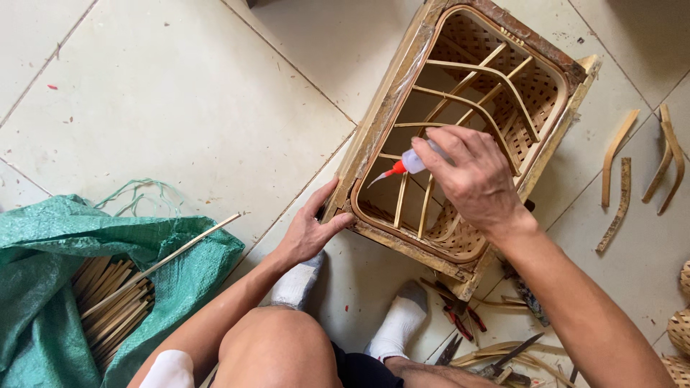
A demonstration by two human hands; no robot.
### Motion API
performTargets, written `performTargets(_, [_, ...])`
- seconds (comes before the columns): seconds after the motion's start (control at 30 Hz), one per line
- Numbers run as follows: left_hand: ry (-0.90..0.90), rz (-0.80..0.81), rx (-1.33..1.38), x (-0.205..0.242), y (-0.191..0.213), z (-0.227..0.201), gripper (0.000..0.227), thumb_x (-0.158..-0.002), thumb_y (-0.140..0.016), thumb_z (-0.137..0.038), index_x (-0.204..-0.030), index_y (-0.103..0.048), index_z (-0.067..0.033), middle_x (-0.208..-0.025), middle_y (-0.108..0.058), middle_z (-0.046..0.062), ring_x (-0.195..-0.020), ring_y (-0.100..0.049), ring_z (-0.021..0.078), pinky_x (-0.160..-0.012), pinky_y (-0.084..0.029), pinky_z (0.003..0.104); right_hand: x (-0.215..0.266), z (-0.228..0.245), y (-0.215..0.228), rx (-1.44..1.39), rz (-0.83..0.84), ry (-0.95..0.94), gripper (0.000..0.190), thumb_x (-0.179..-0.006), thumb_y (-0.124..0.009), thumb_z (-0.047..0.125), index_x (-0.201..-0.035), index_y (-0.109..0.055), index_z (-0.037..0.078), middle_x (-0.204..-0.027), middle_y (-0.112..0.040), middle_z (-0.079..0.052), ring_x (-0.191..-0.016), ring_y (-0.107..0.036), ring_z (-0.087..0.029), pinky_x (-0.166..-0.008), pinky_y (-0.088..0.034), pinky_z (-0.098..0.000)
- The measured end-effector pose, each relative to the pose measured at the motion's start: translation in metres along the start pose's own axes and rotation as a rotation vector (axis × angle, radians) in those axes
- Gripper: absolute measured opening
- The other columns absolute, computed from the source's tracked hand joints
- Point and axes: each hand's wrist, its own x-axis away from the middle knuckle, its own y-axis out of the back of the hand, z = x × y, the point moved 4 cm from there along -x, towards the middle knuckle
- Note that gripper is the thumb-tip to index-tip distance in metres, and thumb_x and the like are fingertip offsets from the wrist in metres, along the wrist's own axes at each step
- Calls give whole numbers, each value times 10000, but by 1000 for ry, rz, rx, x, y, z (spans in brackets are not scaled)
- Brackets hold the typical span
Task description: The person assembles a rectangular woven basket by applying glue to the frame and inserting curved bamboo strips. They use a hammer to secure the strips and adjust the basket's shape.
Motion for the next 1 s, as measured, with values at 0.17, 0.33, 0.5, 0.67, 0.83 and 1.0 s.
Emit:
performTargets(0.17, [24,2,33,0,-1,-1,837,-888,-748,-415,-1556,-395,-56,-1518,-537,169,-1398,-519,252,-1146,-406,365,-17,0,-4,7,-29,82,311,-1004,-684,150,-1313,-708,122,-1286,-647,-55,-1189,-601,-212,-1022,-515,-353])
performTargets(0.33, [16,8,54,0,-2,-1,819,-902,-742,-388,-1558,-387,-51,-1516,-533,172,-1395,-519,253,-1143,-410,368,-25,2,-4,27,-29,141,312,-980,-684,191,-1282,-714,116,-1269,-650,-42,-1184,-601,-206,-1014,-489,-363])
performTargets(0.5, [22,5,66,0,-2,-1,823,-897,-744,-392,-1557,-386,-52,-1513,-536,167,-1388,-526,247,-1139,-418,366,-31,2,1,52,-42,202,313,-961,-694,194,-1254,-715,85,-1224,-653,-42,-1175,-597,-204,-1020,-478,-356])
performTargets(0.67, [32,13,54,-1,-2,-2,828,-895,-745,-395,-1559,-384,-57,-1518,-529,164,-1392,-517,244,-1139,-412,365,-37,-4,0,129,-20,275,303,-944,-709,187,-1227,-729,83,-1152,-656,-27,-1137,-597,-198,-1001,-477,-335])
performTargets(0.83, [30,13,56,0,-2,1,834,-890,-747,-401,-1560,-385,-60,-1522,-524,162,-1395,-514,247,-1142,-409,365,-43,-23,-9,215,-26,311,257,-978,-720,223,-1208,-738,109,-1132,-682,-28,-1117,-600,-189,-1015,-486,-327])
performTargets(1.0, [13,17,49,-1,-2,2,833,-890,-751,-400,-1557,-387,-58,-1529,-521,163,-1405,-507,249,-1150,-400,366,-41,-58,-5,216,-64,184,226,-1021,-727,165,-1245,-744,134,-1203,-702,-36,-1172,-622,-191,-1024,-518,-329])
